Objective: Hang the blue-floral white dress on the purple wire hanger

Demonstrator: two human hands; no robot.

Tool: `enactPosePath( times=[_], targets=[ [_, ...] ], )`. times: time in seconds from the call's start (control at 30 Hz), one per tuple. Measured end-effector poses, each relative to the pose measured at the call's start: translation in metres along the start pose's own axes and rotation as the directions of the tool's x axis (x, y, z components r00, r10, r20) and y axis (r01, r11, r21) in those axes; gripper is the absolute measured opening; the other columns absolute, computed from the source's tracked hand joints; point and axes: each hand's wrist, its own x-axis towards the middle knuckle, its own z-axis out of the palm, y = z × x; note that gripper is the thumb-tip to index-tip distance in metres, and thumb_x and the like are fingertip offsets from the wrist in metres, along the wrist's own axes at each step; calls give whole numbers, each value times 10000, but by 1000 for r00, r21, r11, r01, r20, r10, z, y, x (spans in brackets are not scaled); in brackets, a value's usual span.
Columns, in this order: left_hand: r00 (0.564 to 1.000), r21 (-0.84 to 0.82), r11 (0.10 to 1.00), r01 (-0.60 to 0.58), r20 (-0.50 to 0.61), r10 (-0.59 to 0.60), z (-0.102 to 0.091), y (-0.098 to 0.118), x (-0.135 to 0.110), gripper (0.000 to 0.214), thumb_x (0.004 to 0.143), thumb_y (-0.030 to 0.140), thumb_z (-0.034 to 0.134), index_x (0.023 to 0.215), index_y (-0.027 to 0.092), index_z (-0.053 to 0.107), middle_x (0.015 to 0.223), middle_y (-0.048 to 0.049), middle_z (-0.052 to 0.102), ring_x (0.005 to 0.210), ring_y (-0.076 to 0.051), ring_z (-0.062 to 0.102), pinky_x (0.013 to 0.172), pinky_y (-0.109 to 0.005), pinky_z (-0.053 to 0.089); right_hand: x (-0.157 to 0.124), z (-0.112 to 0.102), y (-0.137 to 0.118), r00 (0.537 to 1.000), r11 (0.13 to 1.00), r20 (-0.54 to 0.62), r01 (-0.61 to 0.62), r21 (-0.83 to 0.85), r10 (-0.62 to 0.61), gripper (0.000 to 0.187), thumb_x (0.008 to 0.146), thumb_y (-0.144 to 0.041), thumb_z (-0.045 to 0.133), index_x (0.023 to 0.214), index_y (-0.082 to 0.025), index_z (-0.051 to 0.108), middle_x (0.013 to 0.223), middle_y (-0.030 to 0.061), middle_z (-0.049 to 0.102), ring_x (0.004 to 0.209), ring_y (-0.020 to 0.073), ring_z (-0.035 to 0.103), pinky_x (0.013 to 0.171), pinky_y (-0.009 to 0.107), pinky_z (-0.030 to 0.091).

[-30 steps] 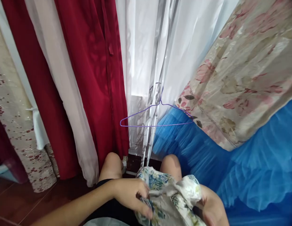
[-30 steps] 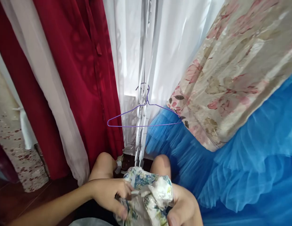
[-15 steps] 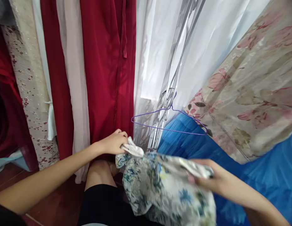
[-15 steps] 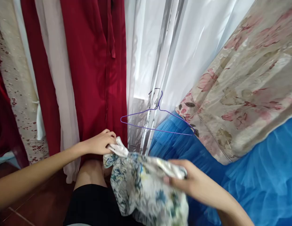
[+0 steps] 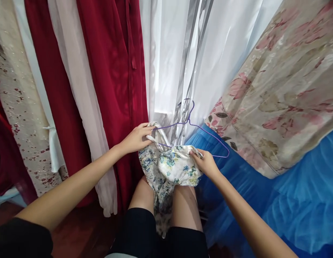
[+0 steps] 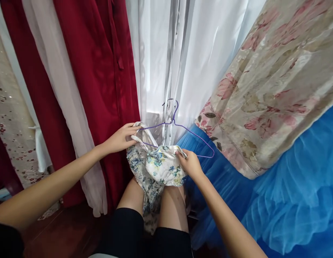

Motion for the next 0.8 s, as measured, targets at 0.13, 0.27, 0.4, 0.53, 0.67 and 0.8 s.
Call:
enactPosePath(
  times=[0.13,0.27,0.4,0.53,0.67,0.8],
  targets=[
    [996,-101,994,-47,-76,40,12,27,31,38,831,199,629,821,207,664,1182,-74,717,1284,-272,571,1068,-416,434,-18,-1,-16,997,993,71,31,116,-39,430,934,-511,521,678,-173,593,603,0,557,588,162,491,552,263,342],
    [951,-121,991,49,-299,-84,23,41,45,144,827,237,670,960,206,625,1042,-49,689,1028,-221,658,915,-352,497,-36,-24,-11,991,991,-94,102,86,-93,373,905,-412,597,1194,-184,656,715,3,650,622,179,561,627,284,431],
    [906,-87,985,150,-387,-172,29,53,40,266,823,369,721,999,214,596,995,-29,657,954,-207,633,827,-322,495,-38,-59,16,911,998,-408,-40,52,58,805,822,-410,696,1521,-168,379,701,-10,643,589,188,555,607,303,456],
    [921,-22,984,176,-349,-173,27,54,36,216,849,394,694,932,211,616,958,-30,654,896,-206,627,804,-326,475,-26,-96,35,933,987,-327,-115,113,147,534,773,-490,728,1166,-129,703,877,80,726,782,243,647,693,327,498],
    [925,-63,969,237,-289,-245,17,28,35,278,893,476,627,872,202,667,940,-32,672,856,-199,620,782,-311,452,-27,-128,28,976,955,-11,-211,207,218,396,773,-535,737,841,-145,756,701,39,702,633,208,615,565,291,457],
    [929,-258,913,316,-109,-353,17,-7,24,406,912,548,559,810,173,678,789,-17,661,746,-180,582,682,-275,422,-34,-132,13,946,828,162,-324,457,281,506,702,-623,769,868,-145,772,769,110,760,682,282,703,611,362,538]
  ],
)
